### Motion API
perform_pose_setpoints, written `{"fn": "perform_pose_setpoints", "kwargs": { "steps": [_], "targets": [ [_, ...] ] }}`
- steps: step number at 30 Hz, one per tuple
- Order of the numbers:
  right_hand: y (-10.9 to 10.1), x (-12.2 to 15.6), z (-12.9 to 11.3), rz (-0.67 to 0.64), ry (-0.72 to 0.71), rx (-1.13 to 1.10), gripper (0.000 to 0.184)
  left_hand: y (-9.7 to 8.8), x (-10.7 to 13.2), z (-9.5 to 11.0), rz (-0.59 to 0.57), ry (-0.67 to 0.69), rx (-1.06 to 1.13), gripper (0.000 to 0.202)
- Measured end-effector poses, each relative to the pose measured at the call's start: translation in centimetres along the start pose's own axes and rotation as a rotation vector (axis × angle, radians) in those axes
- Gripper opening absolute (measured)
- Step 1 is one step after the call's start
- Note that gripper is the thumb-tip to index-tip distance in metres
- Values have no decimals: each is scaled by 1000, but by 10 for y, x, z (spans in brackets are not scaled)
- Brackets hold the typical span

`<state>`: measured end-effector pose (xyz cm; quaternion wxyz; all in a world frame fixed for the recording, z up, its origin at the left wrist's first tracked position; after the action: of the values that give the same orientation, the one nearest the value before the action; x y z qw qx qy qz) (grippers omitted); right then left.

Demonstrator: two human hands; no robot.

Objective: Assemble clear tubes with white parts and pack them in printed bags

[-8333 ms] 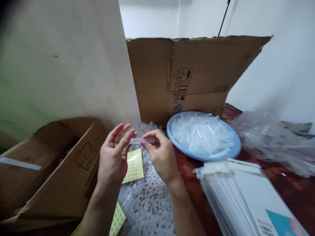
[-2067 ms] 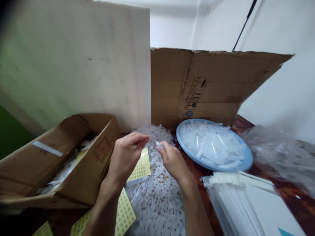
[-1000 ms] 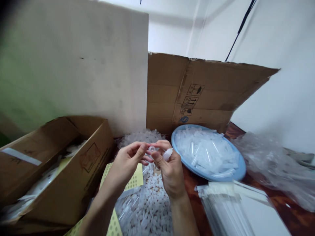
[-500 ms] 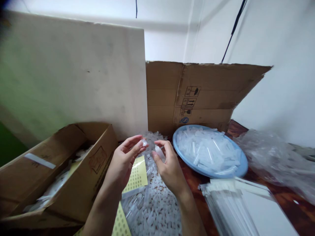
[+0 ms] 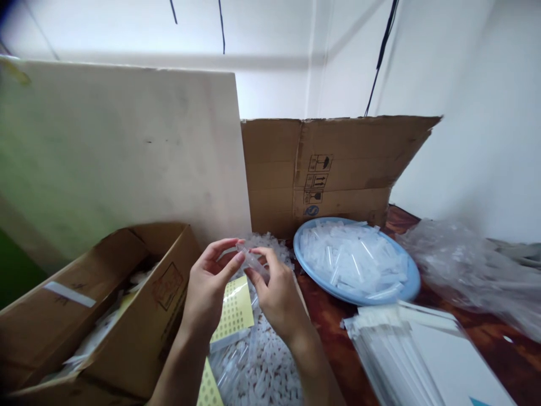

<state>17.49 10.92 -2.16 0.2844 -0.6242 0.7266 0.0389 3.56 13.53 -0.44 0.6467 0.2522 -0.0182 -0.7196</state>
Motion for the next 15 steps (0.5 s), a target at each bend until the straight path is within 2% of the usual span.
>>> {"fn": "perform_pose_setpoints", "kwargs": {
  "steps": [3, 6, 11, 15],
  "targets": [
    [-6, 2, 8, 96, 64, -85, 23, -1, 0, 1, 22, 6, -29, 30],
    [-10, 3, 9, 135, 95, -186, 24, -1, 0, 2, 29, 8, -41, 29],
    [-12, 1, 6, 109, 114, -224, 29, 0, 0, -4, 21, -15, 14, 34],
    [-4, 0, 14, 27, 172, -260, 44, 0, 0, -9, 15, -36, 42, 37]
  ]
}}
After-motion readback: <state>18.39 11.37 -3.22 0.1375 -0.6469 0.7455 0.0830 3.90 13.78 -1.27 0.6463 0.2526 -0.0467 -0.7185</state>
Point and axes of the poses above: each hand's wrist, its own x-axis away from the middle knuckle, its own y-axis out of the palm, z = x × y, the point moved 10 cm from there along -x, towards the middle knuckle, and after that the axes turned 7 degrees about x, right-handed, at the moved point
